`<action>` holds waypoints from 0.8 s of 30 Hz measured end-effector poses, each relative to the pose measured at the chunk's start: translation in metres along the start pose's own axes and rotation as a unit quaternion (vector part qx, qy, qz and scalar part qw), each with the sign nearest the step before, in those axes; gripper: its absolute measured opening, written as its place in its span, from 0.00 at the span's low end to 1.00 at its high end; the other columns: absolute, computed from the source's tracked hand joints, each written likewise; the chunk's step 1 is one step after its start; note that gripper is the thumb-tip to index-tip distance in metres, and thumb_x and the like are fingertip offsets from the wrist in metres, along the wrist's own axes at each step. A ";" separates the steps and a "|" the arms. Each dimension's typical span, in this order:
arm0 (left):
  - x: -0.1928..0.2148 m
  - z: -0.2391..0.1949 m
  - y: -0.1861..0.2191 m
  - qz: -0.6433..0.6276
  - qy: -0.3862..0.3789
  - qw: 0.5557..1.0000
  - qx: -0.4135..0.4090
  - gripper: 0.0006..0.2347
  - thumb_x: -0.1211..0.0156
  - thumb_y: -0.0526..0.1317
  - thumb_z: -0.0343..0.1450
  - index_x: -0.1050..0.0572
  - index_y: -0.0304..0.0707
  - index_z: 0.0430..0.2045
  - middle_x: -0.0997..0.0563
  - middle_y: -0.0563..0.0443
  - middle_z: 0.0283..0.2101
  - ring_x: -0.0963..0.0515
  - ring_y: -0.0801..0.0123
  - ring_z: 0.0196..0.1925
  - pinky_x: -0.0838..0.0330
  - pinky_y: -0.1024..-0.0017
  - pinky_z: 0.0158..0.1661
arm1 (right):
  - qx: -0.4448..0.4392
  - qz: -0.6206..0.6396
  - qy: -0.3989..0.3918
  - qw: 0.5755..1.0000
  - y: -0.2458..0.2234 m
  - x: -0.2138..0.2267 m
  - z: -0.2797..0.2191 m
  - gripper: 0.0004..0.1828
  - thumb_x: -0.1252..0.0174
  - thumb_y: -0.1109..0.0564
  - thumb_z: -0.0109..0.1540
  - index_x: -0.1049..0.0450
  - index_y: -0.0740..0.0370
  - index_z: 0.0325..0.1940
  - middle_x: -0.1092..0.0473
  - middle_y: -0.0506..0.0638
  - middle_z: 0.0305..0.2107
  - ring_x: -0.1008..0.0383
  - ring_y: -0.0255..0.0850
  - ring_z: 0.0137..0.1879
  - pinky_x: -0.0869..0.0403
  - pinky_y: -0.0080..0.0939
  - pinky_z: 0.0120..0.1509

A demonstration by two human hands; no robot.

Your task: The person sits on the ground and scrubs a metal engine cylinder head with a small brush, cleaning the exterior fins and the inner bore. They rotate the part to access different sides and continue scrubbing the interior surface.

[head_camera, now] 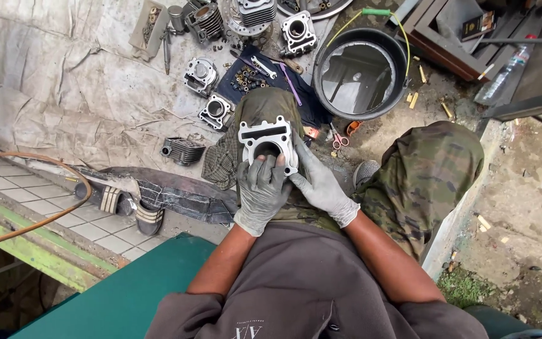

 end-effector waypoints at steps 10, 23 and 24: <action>0.020 0.052 -0.056 -0.188 -0.186 0.962 0.066 0.62 0.23 0.69 0.49 0.52 0.33 0.73 0.47 0.24 0.73 0.53 0.26 0.76 0.57 0.33 0.69 | -0.010 0.075 -0.021 0.997 0.004 0.001 0.013 0.46 0.41 0.59 0.55 0.47 0.62 0.77 0.49 0.59 0.74 0.49 0.52 0.78 0.46 0.52 0.80; 0.031 0.039 -0.063 -0.294 -0.053 0.929 0.218 0.46 0.14 0.52 0.49 0.33 0.32 0.60 0.37 0.26 0.66 0.37 0.33 0.69 0.43 0.44 0.67 | 0.031 0.065 -0.006 0.997 -0.033 -0.022 -0.004 0.34 0.56 0.63 0.64 0.47 0.67 0.77 0.52 0.65 0.74 0.55 0.59 0.80 0.50 0.57 0.81; 0.031 0.037 -0.063 -0.290 -0.050 0.931 0.217 0.47 0.14 0.53 0.49 0.33 0.32 0.61 0.38 0.25 0.67 0.38 0.33 0.70 0.43 0.46 0.68 | 0.024 0.064 -0.003 0.998 -0.030 -0.025 -0.007 0.32 0.56 0.61 0.67 0.47 0.67 0.77 0.52 0.65 0.74 0.55 0.59 0.80 0.50 0.57 0.81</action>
Point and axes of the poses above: each hand's wrist, its own z-axis towards the middle knuckle, its own x-axis out of the back of the hand, y = z × x, the point moved 4 cm from there along z, towards the middle knuckle
